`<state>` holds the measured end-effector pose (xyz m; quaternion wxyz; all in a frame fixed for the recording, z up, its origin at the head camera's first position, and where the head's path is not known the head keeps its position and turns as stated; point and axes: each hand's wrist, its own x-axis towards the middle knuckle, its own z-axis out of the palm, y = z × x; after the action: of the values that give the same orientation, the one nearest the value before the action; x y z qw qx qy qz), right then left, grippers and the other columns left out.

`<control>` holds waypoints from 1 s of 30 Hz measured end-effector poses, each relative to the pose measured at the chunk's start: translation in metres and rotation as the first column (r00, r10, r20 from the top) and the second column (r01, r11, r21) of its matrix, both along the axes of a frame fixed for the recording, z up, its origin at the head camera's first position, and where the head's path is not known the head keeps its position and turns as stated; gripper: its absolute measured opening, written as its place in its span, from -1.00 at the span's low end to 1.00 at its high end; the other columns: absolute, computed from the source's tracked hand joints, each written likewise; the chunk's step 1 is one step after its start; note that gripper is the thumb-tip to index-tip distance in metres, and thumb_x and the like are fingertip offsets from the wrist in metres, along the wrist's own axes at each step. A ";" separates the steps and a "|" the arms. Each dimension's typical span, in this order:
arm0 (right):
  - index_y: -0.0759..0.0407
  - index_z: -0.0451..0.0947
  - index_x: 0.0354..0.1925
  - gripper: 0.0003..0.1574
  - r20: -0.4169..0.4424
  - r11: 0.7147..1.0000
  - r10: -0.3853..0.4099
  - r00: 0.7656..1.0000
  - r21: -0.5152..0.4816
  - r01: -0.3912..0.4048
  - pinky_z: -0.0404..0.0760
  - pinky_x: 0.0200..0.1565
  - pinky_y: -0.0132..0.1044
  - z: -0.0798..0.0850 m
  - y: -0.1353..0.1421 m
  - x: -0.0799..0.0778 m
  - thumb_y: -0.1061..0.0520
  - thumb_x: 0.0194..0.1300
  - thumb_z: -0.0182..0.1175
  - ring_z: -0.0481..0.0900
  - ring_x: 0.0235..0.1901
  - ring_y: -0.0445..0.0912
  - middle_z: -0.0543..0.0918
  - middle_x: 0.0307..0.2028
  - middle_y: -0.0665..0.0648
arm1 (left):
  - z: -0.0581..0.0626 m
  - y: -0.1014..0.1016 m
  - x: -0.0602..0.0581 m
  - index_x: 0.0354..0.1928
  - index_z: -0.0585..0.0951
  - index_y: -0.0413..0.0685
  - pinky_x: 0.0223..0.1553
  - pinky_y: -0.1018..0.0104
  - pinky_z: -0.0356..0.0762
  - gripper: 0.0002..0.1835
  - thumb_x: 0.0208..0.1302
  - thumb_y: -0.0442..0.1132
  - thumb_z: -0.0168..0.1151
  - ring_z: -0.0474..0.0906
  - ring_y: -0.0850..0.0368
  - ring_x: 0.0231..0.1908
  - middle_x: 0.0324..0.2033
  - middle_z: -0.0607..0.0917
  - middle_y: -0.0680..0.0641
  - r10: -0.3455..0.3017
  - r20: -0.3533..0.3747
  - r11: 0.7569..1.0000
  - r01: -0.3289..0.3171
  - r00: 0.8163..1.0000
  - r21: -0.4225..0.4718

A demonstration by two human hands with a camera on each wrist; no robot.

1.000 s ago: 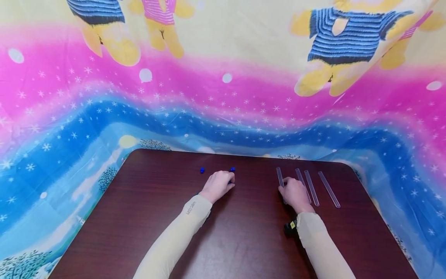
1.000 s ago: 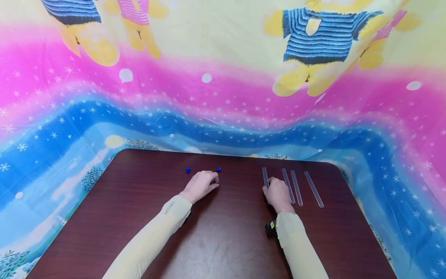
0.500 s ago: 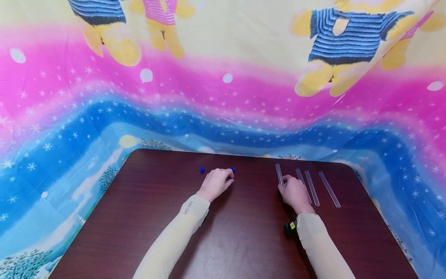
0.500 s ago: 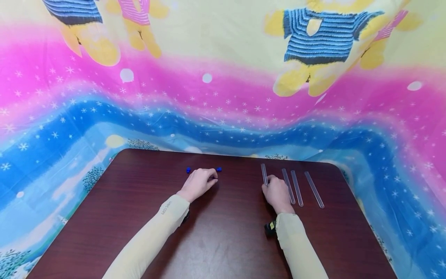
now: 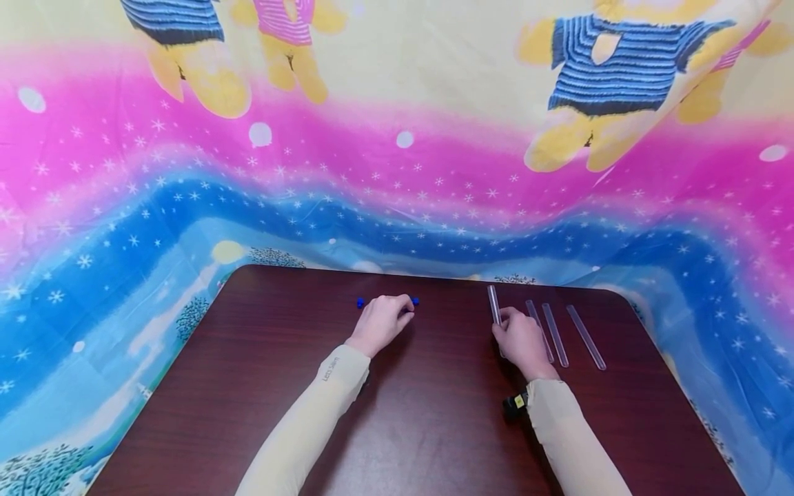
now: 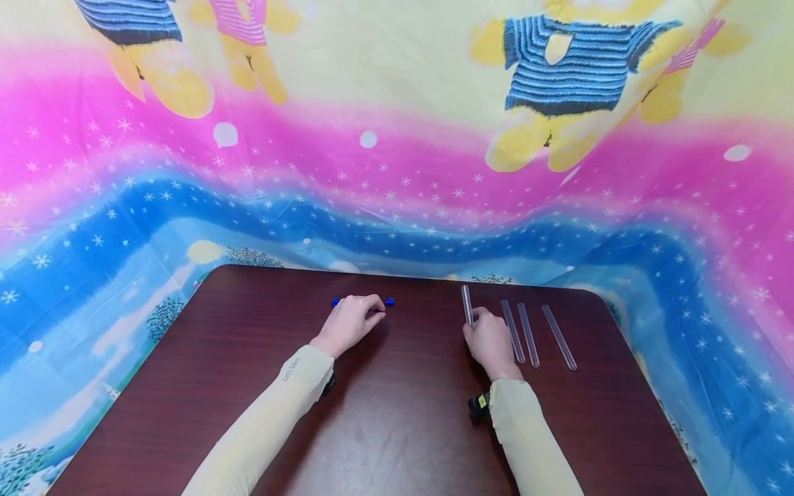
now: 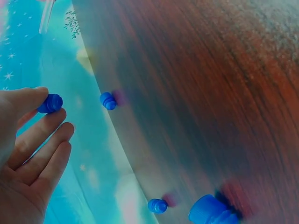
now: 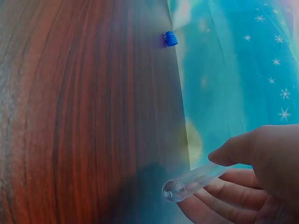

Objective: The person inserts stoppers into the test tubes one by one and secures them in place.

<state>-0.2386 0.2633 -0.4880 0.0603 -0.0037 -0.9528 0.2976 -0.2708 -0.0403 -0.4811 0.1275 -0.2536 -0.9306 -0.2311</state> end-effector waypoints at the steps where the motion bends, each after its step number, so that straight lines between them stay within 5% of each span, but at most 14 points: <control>1: 0.42 0.49 0.17 -0.56 -0.009 1.000 0.002 1.000 0.003 -0.002 0.57 -0.41 -0.10 0.000 0.000 0.000 0.20 0.42 0.18 0.53 -0.70 -0.13 0.60 -0.58 0.04 | 0.000 0.000 0.000 -0.17 0.72 0.08 -0.30 0.30 0.62 -0.92 0.35 -0.15 0.41 0.62 0.22 -0.42 -0.32 0.77 0.08 0.002 0.001 1.000 -0.002 1.000 0.000; 20: 0.30 0.43 0.18 -0.56 -0.028 0.989 0.016 0.999 -0.144 -0.020 0.63 -0.48 -0.17 0.005 -0.013 0.000 0.21 0.39 0.19 0.60 -0.67 -0.10 0.69 -0.35 0.17 | 0.007 -0.006 0.001 -0.17 0.73 0.08 -0.39 0.35 0.56 -0.92 0.34 -0.17 0.42 0.53 0.27 -0.50 -0.33 0.77 0.08 0.016 -0.051 0.998 -0.013 0.999 0.063; 30: 0.26 0.46 0.17 -0.57 -0.063 0.987 0.020 0.998 -0.161 -0.030 0.67 -0.36 -0.14 0.006 -0.021 0.004 0.21 0.36 0.20 0.65 -0.54 -0.13 0.71 -0.27 0.17 | 0.011 -0.009 0.001 -0.17 0.74 0.07 -0.43 0.32 0.52 -0.94 0.38 -0.17 0.39 0.52 0.25 -0.51 -0.35 0.77 0.10 0.024 -0.062 0.996 -0.019 0.998 0.084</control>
<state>-0.2348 0.2419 -0.4825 0.0850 0.0122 -0.9232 0.3747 -0.2698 -0.0493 -0.4701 0.1694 -0.2450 -0.9185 -0.2601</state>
